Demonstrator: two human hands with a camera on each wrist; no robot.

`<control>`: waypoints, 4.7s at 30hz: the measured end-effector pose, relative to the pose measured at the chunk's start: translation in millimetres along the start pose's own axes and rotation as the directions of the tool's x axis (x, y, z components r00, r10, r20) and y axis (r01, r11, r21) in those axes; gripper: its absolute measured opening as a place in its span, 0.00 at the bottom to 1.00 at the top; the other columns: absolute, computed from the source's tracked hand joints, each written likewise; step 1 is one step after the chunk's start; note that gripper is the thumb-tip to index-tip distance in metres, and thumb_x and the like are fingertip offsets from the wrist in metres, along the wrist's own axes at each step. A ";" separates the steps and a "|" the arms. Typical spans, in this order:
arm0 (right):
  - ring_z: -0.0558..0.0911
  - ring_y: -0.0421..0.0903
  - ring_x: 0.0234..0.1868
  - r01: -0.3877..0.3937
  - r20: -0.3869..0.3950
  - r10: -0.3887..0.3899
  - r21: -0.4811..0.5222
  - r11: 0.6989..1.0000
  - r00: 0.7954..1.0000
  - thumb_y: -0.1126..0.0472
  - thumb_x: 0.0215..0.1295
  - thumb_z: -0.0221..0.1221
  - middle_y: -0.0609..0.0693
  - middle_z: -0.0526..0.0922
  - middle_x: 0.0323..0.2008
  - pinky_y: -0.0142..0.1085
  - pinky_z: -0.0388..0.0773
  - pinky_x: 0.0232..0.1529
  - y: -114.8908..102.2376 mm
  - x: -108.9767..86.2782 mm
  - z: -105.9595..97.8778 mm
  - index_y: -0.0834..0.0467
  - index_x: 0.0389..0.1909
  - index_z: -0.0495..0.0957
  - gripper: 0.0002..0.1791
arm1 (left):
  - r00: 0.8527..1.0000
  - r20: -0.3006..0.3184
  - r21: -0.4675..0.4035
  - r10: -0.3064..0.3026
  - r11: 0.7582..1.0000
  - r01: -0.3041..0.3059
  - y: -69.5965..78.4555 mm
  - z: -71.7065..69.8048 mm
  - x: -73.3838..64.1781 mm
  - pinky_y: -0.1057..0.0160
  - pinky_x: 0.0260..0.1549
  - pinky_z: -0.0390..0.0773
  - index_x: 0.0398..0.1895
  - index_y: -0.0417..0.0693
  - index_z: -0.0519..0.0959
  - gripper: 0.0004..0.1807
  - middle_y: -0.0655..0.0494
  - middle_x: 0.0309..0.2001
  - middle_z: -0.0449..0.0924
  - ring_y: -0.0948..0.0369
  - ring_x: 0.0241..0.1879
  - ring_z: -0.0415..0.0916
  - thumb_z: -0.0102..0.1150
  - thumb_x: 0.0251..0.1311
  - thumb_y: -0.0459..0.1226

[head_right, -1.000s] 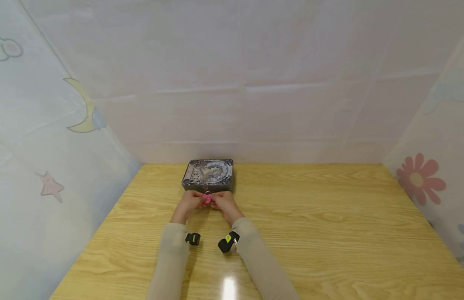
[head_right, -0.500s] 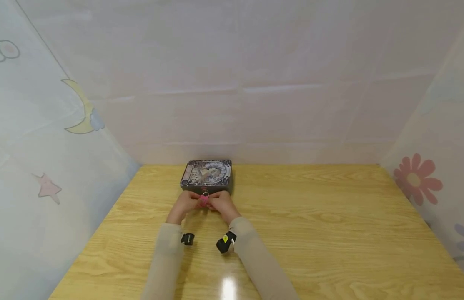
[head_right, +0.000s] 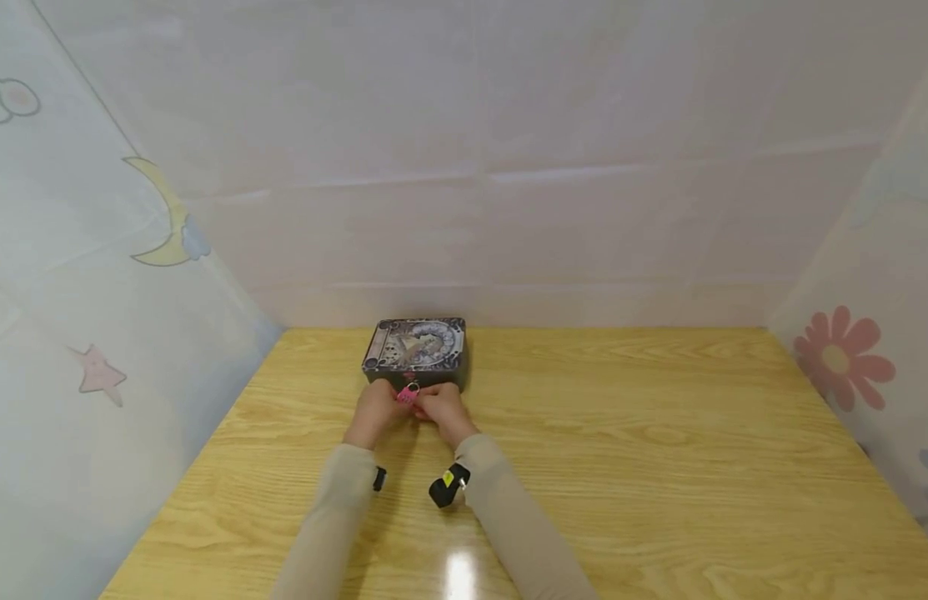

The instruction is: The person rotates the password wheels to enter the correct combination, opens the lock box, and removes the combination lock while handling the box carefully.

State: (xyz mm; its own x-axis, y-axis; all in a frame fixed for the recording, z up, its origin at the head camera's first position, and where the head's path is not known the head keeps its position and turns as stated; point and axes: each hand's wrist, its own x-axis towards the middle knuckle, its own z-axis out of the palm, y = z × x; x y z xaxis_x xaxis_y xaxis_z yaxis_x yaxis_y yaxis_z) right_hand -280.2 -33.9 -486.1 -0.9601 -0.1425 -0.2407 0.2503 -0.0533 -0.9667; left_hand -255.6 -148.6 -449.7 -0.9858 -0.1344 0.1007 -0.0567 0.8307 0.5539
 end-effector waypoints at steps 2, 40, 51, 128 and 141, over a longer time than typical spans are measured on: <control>0.78 0.40 0.26 0.002 -0.006 -0.002 -0.003 1.000 1.000 0.75 0.62 0.54 0.55 0.78 0.30 0.33 0.82 0.35 0.2 -0.1 0.2 0.78 0.42 0.76 0.10 | 1.000 -0.024 0.015 0.004 1.000 -0.004 -0.4 3.4 -0.2 0.47 0.37 0.78 0.30 0.28 0.79 0.16 0.36 0.31 0.81 0.42 0.34 0.80 0.71 0.44 0.35; 0.77 0.35 0.20 0.037 -0.110 -0.026 0.105 0.994 0.994 0.71 0.65 0.55 0.52 0.82 0.25 0.27 0.78 0.27 2.8 1.5 1.9 0.78 0.41 0.78 0.12 | 0.999 -0.015 -0.025 0.031 0.999 -0.031 -6.0 4.7 4.2 0.64 0.19 0.59 0.15 0.45 0.64 0.24 0.54 0.17 0.63 0.58 0.20 0.60 0.75 0.43 0.38; 0.77 0.36 0.21 0.026 -0.101 -0.015 0.106 0.994 0.995 0.70 0.65 0.55 0.48 0.79 0.21 0.31 0.80 0.30 5.8 1.4 1.6 0.77 0.38 0.79 0.11 | 1.000 0.006 -0.040 -0.006 0.999 0.006 -7.5 3.4 4.1 0.65 0.19 0.58 0.15 0.46 0.63 0.23 0.56 0.16 0.60 0.59 0.19 0.59 0.73 0.45 0.38; 0.72 0.42 0.25 0.119 0.108 -0.147 0.229 0.966 0.983 0.70 0.65 0.45 0.49 0.72 0.23 0.34 0.71 0.31 -1.1 -5.8 -28.9 0.62 0.26 0.71 0.10 | 0.981 0.015 -0.082 0.191 0.978 -0.190 14.0 1.7 -14.1 0.66 0.18 0.59 0.23 0.36 0.72 0.18 0.56 0.17 0.63 0.61 0.18 0.60 0.75 0.43 0.34; 0.76 0.43 0.29 0.142 0.090 -0.162 0.194 0.971 0.983 0.69 0.68 0.47 0.49 0.76 0.26 0.35 0.75 0.36 0.9 -7.8 -30.3 0.68 0.33 0.76 0.10 | 0.988 -0.028 -0.092 0.150 0.984 -0.152 13.3 1.9 -14.4 0.65 0.19 0.63 0.23 0.35 0.72 0.15 0.55 0.18 0.67 0.60 0.19 0.62 0.72 0.40 0.30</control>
State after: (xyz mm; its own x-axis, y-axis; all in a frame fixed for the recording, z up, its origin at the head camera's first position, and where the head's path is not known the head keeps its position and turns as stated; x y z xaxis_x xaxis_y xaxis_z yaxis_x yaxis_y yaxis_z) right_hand -276.2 -2.8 -487.7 -0.9726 -0.2208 -0.0726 0.1313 -0.2641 -0.9555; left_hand -242.5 -134.5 -445.4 -0.9783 -0.0239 0.2057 0.1081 0.7884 0.6056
